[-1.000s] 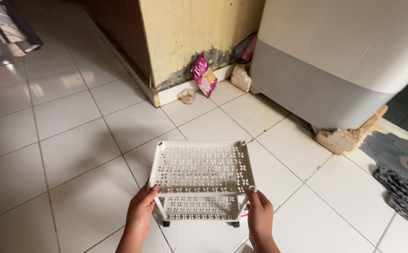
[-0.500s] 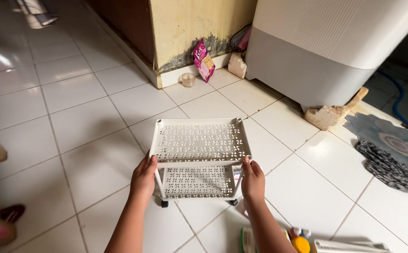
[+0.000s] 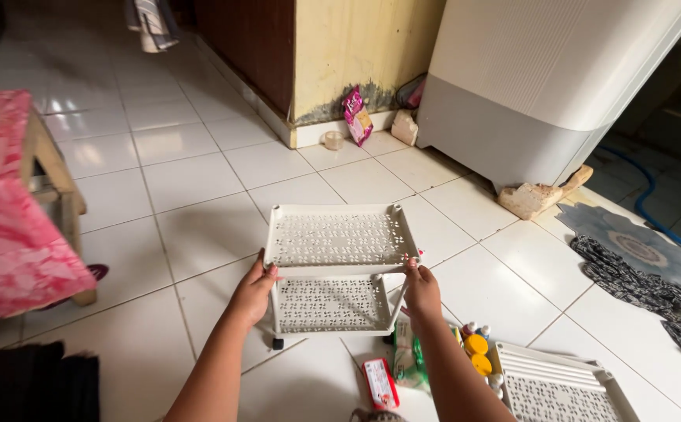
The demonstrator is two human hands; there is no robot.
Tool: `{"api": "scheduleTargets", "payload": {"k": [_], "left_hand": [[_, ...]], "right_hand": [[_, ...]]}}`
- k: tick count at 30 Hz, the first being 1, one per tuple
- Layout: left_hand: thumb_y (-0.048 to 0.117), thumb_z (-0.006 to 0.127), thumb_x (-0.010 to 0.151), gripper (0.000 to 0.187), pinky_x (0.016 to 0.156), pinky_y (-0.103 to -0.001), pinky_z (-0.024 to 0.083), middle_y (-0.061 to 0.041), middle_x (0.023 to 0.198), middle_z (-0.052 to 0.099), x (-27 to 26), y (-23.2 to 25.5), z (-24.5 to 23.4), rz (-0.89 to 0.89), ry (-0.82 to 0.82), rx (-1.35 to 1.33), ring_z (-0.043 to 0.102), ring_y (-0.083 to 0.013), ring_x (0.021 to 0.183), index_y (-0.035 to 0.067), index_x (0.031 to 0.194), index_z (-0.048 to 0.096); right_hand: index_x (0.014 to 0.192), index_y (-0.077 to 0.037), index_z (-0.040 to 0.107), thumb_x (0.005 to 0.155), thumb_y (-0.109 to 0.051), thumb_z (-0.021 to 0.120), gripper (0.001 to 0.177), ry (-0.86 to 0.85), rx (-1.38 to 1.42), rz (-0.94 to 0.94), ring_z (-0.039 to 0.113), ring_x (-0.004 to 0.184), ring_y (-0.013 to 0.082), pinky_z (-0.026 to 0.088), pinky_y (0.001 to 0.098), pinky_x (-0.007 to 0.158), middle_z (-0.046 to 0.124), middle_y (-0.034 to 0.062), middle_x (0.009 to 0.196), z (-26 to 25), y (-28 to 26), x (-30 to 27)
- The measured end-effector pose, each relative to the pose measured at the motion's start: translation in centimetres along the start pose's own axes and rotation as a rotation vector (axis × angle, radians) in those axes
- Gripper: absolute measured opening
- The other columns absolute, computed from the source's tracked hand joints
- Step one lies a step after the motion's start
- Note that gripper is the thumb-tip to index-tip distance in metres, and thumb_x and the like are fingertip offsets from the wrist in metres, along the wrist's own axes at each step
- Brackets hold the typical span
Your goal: The person kneels on the tiled floor and takes apart a small white plastic rolling cart. They lift off the top tray, pull the plastic leg tubes out of the corner sockets one by one, and gather the removed tubes in one hand while the remaining shelf frame lies on the floor.
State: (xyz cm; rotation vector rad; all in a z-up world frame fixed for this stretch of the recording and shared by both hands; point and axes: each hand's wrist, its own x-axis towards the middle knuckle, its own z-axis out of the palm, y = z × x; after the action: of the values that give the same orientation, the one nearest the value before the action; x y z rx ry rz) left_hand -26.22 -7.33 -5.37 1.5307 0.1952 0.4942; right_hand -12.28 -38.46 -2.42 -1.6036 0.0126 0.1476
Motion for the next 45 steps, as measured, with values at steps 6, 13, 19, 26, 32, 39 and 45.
{"api": "scheduleTargets", "payload": {"k": [6, 13, 19, 26, 32, 39, 45], "left_hand": [[0.029, 0.052, 0.103, 0.066, 0.096, -0.030, 0.051, -0.009, 0.115, 0.069, -6.9, 2.6, 0.1, -0.102, 0.128, 0.201, 0.070, -0.0180, 0.103, 0.021, 0.163, 0.026], [0.035, 0.061, 0.096, 0.050, 0.089, -0.032, 0.055, -0.005, 0.111, 0.073, -14.8, 9.0, 1.7, -0.079, 0.179, 0.542, 0.071, -0.0167, 0.101, 0.032, 0.145, 0.050], [0.037, 0.080, 0.082, 0.027, 0.094, -0.039, 0.052, -0.009, 0.118, 0.061, -18.0, 11.8, 3.8, 0.161, 0.324, 0.921, 0.060, -0.0271, 0.112, 0.018, 0.101, 0.079], [0.031, 0.084, 0.079, 0.024, 0.099, -0.045, 0.046, -0.012, 0.125, 0.058, -16.5, 12.1, 3.0, 0.352, 0.292, 0.849, 0.045, -0.0375, 0.136, 0.009, 0.088, 0.079], [0.030, 0.084, 0.076, 0.029, 0.101, -0.041, 0.049, -0.009, 0.123, 0.064, -13.9, 11.2, 3.7, 0.387, 0.283, 0.654, 0.054, -0.0324, 0.133, 0.003, 0.085, 0.077], [0.025, 0.068, 0.093, 0.026, 0.110, -0.043, 0.040, -0.009, 0.111, 0.075, -10.9, 9.9, 3.6, 0.402, 0.077, 0.582, 0.050, -0.0334, 0.134, 0.001, 0.095, 0.077], [0.025, 0.063, 0.097, 0.027, 0.106, -0.043, 0.042, -0.009, 0.110, 0.075, -10.9, 9.8, 4.1, 0.380, 0.056, 0.513, 0.051, -0.0317, 0.131, 0.002, 0.098, 0.077]], "right_hand": [[0.133, -0.005, 0.065, 0.101, -0.053, 0.051, 0.059, 0.021, -0.287, 0.038, 0.057, 0.086, 0.0215, 0.050, 0.0359, 0.079, 0.068, 0.0136, 0.099, -1.3, 1.9, -3.5], [0.139, 0.003, 0.050, 0.092, -0.038, 0.070, 0.066, 0.258, -0.290, -0.307, 0.065, 0.099, 0.0296, 0.050, 0.0412, 0.090, 0.069, 0.0213, 0.108, 2.5, 6.5, -10.0], [0.123, 0.006, 0.069, 0.104, -0.046, 0.052, 0.058, -0.173, -0.027, -0.242, 0.066, 0.111, 0.0237, 0.046, 0.0351, 0.102, 0.073, 0.0183, 0.114, 9.3, 8.5, -18.3], [0.139, -0.001, 0.056, 0.105, -0.040, 0.044, 0.053, -0.481, 0.134, -0.308, 0.059, 0.124, 0.0161, 0.043, 0.0295, 0.107, 0.068, 0.0104, 0.131, 13.0, 5.2, -22.4], [0.129, -0.001, 0.061, 0.110, -0.035, 0.044, 0.043, -0.579, 0.438, -0.275, 0.056, 0.098, 0.0136, 0.048, 0.0312, 0.092, 0.063, 0.0059, 0.104, 13.8, 3.6, -21.1], [0.104, -0.003, 0.063, 0.105, -0.031, 0.046, 0.033, -0.540, 0.365, -0.180, 0.058, 0.081, 0.0067, 0.052, 0.0251, 0.078, 0.065, -0.0012, 0.088, 14.2, 3.1, -18.8], [0.092, 0.001, 0.063, 0.111, -0.032, 0.047, 0.041, -0.425, 0.202, -0.344, 0.043, 0.064, 0.0090, 0.039, 0.0281, 0.058, 0.052, 0.0004, 0.071, 14.7, 4.3, -18.0]]}}
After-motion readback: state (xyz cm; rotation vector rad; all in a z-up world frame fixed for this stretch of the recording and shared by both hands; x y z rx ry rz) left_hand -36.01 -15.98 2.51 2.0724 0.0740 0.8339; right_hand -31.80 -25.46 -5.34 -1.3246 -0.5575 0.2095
